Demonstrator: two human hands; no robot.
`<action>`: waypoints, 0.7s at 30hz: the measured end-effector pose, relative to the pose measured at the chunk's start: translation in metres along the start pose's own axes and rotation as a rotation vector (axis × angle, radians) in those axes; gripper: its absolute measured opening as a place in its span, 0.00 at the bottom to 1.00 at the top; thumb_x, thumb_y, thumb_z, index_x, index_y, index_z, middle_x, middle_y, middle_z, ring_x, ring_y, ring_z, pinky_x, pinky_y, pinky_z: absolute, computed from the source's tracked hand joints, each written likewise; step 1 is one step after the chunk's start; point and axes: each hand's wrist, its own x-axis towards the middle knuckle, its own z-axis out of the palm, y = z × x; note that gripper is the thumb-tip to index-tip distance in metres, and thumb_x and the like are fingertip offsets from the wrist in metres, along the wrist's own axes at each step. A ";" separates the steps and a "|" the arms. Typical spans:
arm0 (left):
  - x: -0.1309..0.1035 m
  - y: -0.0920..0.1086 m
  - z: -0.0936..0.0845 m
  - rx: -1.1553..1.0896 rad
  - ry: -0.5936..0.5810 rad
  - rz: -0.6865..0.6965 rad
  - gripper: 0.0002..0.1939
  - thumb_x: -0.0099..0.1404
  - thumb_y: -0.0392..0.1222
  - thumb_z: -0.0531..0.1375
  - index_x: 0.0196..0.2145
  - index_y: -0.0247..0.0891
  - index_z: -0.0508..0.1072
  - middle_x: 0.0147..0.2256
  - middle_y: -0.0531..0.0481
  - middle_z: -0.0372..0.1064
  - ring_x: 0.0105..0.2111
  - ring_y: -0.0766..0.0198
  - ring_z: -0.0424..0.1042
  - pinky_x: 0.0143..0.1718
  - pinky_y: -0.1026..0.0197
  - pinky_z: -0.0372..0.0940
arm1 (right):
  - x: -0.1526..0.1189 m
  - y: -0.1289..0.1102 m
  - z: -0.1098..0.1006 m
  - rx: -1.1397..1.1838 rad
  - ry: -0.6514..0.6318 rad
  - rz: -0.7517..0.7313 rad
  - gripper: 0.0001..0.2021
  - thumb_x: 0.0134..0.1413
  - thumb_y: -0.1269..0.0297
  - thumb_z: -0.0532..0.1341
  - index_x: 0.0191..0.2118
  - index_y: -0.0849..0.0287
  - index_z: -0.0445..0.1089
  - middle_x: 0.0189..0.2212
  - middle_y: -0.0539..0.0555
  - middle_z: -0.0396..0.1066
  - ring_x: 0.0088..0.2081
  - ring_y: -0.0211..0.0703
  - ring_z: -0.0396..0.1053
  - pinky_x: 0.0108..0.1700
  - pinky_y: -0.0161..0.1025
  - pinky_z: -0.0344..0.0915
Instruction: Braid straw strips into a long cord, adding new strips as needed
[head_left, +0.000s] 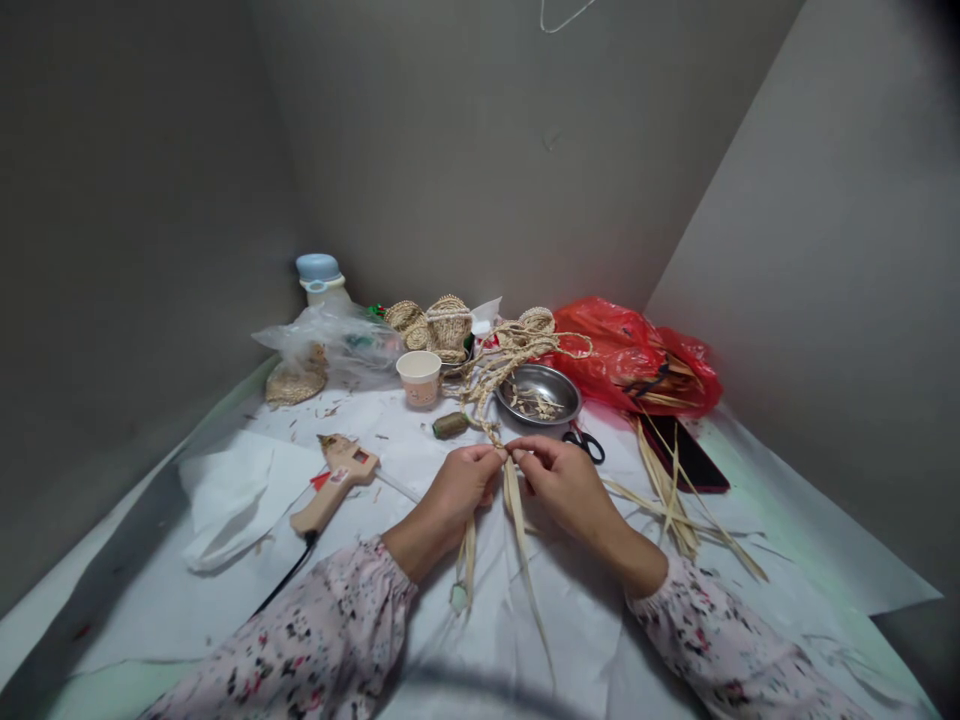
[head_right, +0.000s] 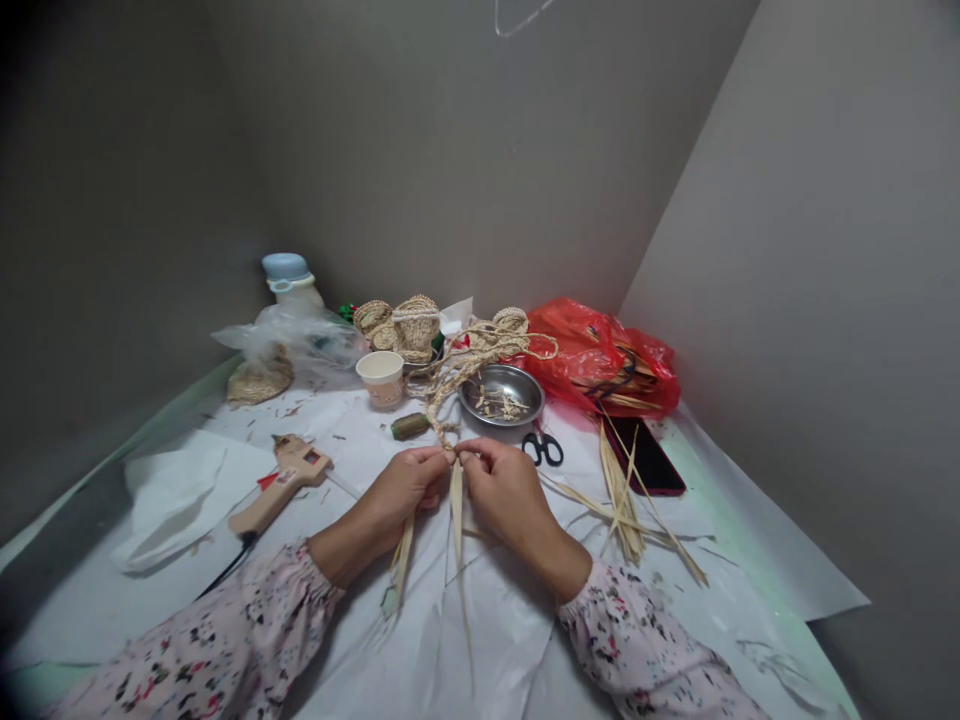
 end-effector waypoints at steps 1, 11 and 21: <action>-0.001 0.001 0.000 0.012 -0.007 0.003 0.12 0.55 0.45 0.59 0.21 0.36 0.63 0.15 0.61 0.49 0.15 0.74 0.46 0.18 0.66 0.40 | 0.000 -0.001 -0.002 -0.074 0.050 -0.047 0.13 0.54 0.63 0.56 0.39 0.59 0.76 0.23 0.52 0.73 0.23 0.40 0.68 0.28 0.35 0.61; -0.004 0.006 0.000 0.094 -0.099 0.040 0.14 0.55 0.49 0.60 0.21 0.37 0.64 0.16 0.61 0.48 0.16 0.73 0.44 0.19 0.64 0.39 | 0.008 0.007 -0.010 -0.095 -0.087 -0.271 0.15 0.59 0.67 0.52 0.46 0.58 0.73 0.43 0.56 0.74 0.46 0.45 0.69 0.49 0.43 0.62; -0.004 0.006 -0.001 0.217 -0.105 0.035 0.12 0.56 0.48 0.58 0.25 0.35 0.70 0.15 0.60 0.48 0.17 0.71 0.44 0.19 0.64 0.38 | 0.012 0.007 -0.016 -0.078 -0.180 -0.261 0.09 0.56 0.70 0.55 0.36 0.60 0.74 0.32 0.52 0.75 0.35 0.40 0.70 0.39 0.36 0.63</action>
